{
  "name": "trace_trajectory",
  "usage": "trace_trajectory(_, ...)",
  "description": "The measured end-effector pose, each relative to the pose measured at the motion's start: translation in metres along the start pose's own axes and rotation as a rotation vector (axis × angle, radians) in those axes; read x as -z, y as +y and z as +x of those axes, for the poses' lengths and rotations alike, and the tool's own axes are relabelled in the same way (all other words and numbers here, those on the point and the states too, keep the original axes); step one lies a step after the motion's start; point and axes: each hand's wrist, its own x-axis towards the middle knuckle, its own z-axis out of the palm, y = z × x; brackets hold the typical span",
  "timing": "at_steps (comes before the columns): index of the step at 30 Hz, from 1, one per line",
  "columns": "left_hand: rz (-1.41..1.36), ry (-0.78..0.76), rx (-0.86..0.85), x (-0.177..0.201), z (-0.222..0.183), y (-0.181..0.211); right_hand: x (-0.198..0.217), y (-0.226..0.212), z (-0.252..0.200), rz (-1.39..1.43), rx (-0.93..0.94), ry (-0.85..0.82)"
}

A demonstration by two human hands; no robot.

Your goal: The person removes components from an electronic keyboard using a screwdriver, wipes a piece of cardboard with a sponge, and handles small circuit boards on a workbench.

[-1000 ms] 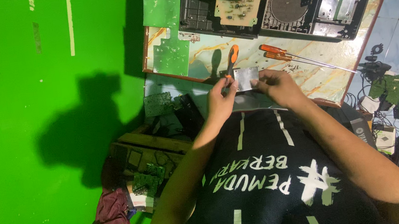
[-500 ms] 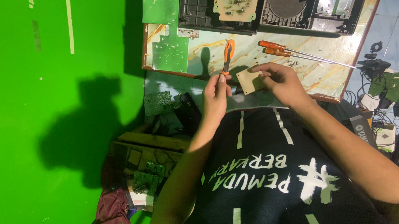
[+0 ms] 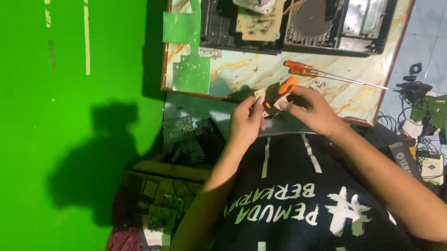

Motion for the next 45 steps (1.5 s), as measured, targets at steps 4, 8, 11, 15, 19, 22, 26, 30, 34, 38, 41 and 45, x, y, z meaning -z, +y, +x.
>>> trace_trajectory(4,0.092,-0.072,-0.069,-0.011,-0.007,0.019,0.012,-0.006,-0.014,0.128,-0.15,0.204)
trace_trajectory(8,0.401,0.016,-0.252,-0.023,0.004,0.041,0.052,-0.002,-0.041,0.125,-0.145,0.436)
trace_trajectory(11,0.487,-0.005,-0.382,-0.042,0.015,0.055,0.078,0.006,-0.067,0.291,-0.167,0.548)
trace_trajectory(15,0.77,0.089,-0.504,-0.06,0.038,0.075,0.12,0.014,-0.087,0.255,-0.041,0.644)
trace_trajectory(19,0.562,0.108,-0.504,-0.06,0.063,0.084,0.162,0.037,-0.103,0.303,-0.065,0.717)
trace_trajectory(22,0.529,0.177,-0.517,-0.061,0.072,0.082,0.182,0.062,-0.099,0.164,-0.077,0.706)
trace_trajectory(26,0.484,0.241,-0.414,-0.07,0.071,0.066,0.19,0.086,-0.08,0.185,-0.125,0.692)
trace_trajectory(30,0.423,0.26,-0.541,-0.086,0.076,0.045,0.19,0.076,-0.057,0.025,-0.093,0.655)
trace_trajectory(34,0.169,0.136,-0.224,-0.11,0.081,0.017,0.184,0.046,-0.051,-0.417,0.028,0.667)
trace_trajectory(38,0.154,0.086,-0.144,-0.126,0.085,-0.007,0.182,0.017,-0.046,-0.656,0.062,0.621)
trace_trajectory(41,-0.007,0.082,-0.155,-0.139,0.096,-0.017,0.186,0.001,-0.039,-0.731,0.084,0.58)
trace_trajectory(45,-0.155,0.112,-0.105,-0.153,0.094,-0.018,0.196,-0.014,-0.037,-0.57,-0.008,0.41)
